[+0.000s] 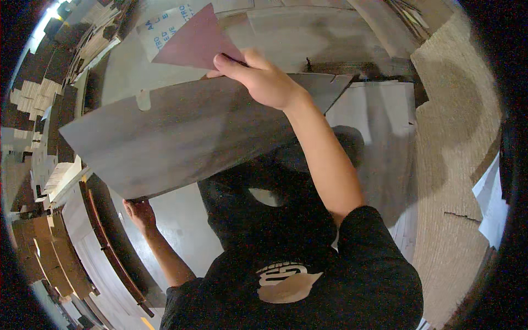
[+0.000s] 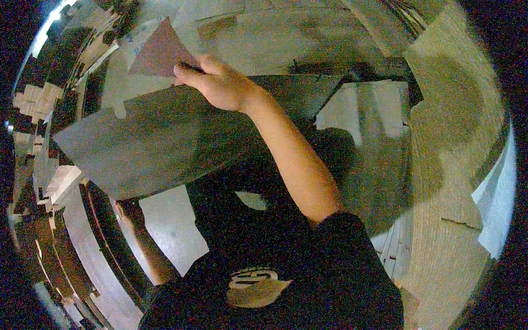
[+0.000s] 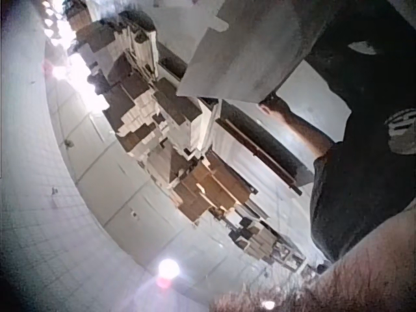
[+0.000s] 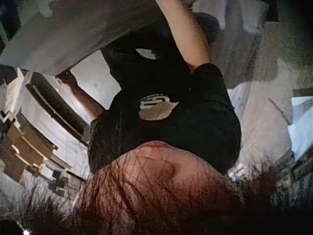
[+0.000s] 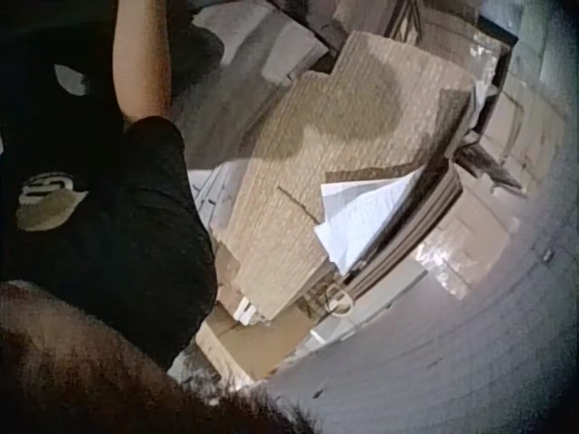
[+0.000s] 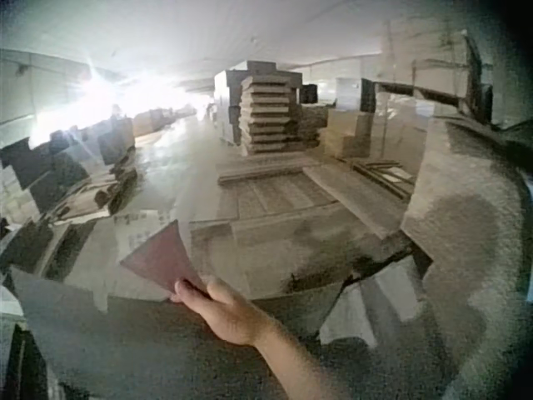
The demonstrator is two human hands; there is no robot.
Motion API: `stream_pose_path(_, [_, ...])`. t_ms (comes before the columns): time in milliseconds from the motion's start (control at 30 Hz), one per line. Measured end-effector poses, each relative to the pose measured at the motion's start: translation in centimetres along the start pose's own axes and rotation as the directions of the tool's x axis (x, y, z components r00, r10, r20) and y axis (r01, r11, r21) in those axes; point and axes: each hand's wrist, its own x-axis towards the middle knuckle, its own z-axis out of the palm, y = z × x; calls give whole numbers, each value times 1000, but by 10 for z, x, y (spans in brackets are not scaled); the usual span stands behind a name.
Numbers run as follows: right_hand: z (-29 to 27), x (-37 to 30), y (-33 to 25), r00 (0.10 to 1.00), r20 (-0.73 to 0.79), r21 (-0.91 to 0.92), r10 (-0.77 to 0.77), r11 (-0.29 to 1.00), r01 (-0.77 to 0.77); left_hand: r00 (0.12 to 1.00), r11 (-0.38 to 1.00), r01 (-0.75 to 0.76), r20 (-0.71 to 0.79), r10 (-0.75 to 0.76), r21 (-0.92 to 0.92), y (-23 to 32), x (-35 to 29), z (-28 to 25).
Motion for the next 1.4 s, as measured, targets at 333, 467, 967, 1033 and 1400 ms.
stream_pose_path(333, [31,-21,-13,984,-170,-54,-46,998,38,999,999,14,-53,-12,32,8,-7,-6])
stream_pose_path(467, [40,-27,6,948,-264,-157,-180,977,142,993,971,-53,-87,75,234,5,-5,-11])
stream_pose_path(967, [50,-28,-4,917,-363,-80,-166,986,147,998,999,43,-48,-42,20,-6,-2,-44])
stream_pose_path(1033, [58,-26,-12,937,-255,-299,-240,941,160,993,996,86,-79,-88,-32,-15,-3,-77])
stream_pose_path(1400, [150,-10,-19,850,-145,-662,-506,688,297,967,886,212,-45,-252,-412,-30,3,-85])
